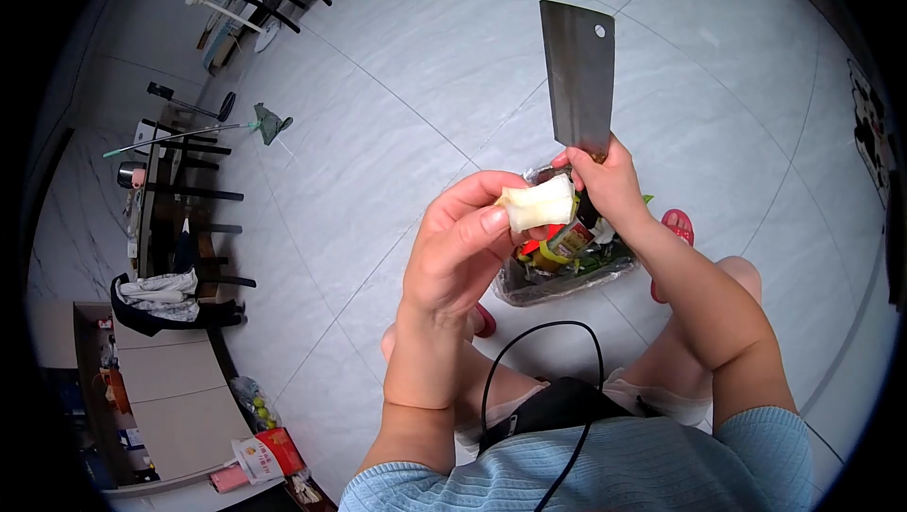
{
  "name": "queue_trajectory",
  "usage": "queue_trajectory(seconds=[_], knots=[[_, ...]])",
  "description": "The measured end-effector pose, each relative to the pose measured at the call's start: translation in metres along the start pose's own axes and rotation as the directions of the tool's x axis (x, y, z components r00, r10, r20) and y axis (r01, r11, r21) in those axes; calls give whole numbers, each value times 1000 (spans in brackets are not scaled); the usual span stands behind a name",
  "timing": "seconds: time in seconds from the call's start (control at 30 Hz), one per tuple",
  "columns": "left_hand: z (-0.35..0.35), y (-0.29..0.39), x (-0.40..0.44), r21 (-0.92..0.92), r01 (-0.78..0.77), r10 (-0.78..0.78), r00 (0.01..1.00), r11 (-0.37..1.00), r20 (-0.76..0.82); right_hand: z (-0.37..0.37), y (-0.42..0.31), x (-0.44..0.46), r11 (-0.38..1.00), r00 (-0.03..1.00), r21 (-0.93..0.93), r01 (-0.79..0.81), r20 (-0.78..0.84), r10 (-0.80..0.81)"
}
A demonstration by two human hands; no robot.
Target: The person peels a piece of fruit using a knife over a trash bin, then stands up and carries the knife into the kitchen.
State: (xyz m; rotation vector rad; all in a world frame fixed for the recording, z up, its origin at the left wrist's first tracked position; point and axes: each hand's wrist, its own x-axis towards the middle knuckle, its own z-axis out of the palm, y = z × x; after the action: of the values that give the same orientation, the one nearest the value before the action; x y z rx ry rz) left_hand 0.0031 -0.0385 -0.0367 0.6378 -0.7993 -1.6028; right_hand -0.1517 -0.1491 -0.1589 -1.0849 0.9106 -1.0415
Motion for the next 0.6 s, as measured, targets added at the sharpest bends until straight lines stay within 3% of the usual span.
queue_trajectory(seconds=[0.23,0.6], knots=[[-7,-7,4,-192,78,-68,996,978,58,-2,0,-1,1000,1000,-2,-2,5,2],[-3,-9,5,-198,84,-69,994,977,80,-4,-4,-1,1000,1000,12,-3,6,3]])
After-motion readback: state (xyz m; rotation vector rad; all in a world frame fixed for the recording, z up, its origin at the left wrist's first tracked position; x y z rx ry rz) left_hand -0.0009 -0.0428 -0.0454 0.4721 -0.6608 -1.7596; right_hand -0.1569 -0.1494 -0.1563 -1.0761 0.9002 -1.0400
